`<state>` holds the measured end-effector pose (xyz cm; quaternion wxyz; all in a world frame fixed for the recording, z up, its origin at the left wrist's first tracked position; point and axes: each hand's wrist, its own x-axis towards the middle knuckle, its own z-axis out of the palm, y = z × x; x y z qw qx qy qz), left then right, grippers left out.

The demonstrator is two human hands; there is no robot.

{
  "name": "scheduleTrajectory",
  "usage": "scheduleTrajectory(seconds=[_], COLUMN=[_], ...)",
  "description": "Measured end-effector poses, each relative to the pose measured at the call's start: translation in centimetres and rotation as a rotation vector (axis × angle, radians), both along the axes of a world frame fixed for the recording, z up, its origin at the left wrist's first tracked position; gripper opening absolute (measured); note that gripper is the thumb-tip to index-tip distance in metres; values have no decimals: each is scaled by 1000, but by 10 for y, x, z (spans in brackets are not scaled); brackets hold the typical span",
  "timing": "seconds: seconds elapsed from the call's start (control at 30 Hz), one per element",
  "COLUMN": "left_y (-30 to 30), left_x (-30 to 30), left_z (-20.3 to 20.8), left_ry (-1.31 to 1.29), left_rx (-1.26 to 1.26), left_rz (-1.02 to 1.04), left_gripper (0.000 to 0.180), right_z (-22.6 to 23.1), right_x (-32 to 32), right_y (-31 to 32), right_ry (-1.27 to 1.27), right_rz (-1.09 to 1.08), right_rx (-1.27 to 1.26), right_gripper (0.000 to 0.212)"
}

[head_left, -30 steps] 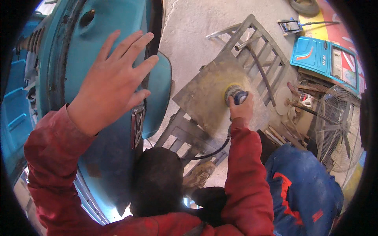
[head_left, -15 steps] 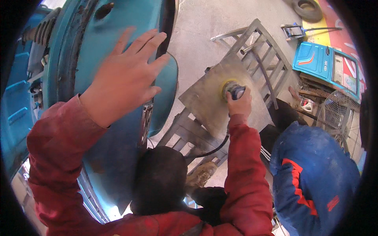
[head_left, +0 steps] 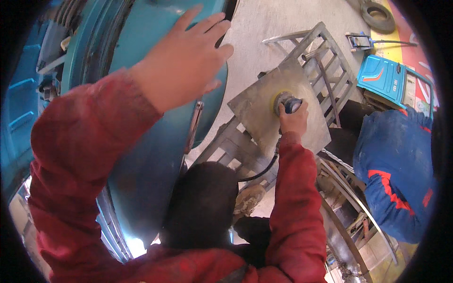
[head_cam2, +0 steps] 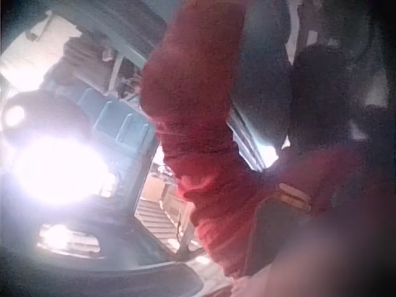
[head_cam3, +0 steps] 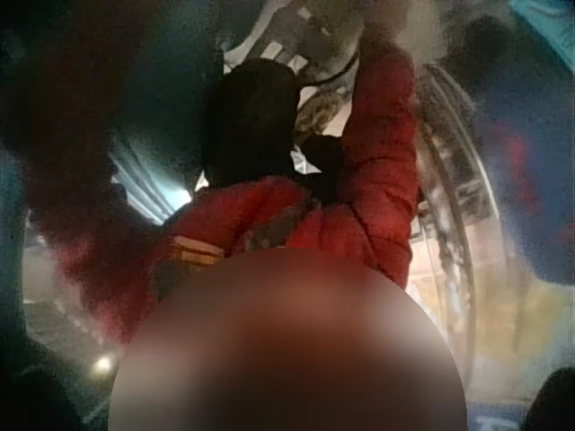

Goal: The person uses a pneumatic sander to smooth a detached teal vehicle hood and then a pneumatic blower to clean dust from the hood and interior. The person also sands a small rectangular panel on a metal stand.

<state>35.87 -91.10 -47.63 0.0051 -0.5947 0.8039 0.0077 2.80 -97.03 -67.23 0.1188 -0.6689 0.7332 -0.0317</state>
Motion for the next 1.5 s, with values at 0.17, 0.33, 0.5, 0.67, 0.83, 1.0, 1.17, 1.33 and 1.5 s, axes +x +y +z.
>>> scheduleTrajectory(seconds=[0.17, 0.33, 0.5, 0.67, 0.83, 1.0, 1.17, 1.33, 1.5], left_y=[-12, -8, -11, -10, -11, -8, -7, -8, -15], left_x=[-1, 12, 13, 14, 21, 17, 18, 17, 18], left_z=[5, 5, 1, 6, 5, 1, -1, -1, 5], left_ry=[-115, 13, -19, -51, 52, -6, -8, 3, -68], left_rx=[314, 139, 216, 156, 228, 102, 50, 92, 232], left_rz=[9, -46, -68, -115, -118, -134, -133, -115, -162], left_gripper=[58, 49, 47, 44, 43, 41, 42, 43, 44], right_z=[1, 1, -1, 1, 6, 7, 3, 0, 1], right_x=[-3, -2, 20, 54, 77, 80, 81, 76, 62], right_y=[2, -14, -2, 20, 8, 22, 26, 30, 37], right_ry=[42, 65, 38, 25, -54, -10, -26, -153, 55], right_rz=[-30, -6, 61, 250, 219, 333, 344, 291, 376], right_rx=[63, 16, 59, 236, 3, 85, 116, -119, 302], right_gripper=[78, 78, 78, 77, 75, 77, 74, 75, 80])
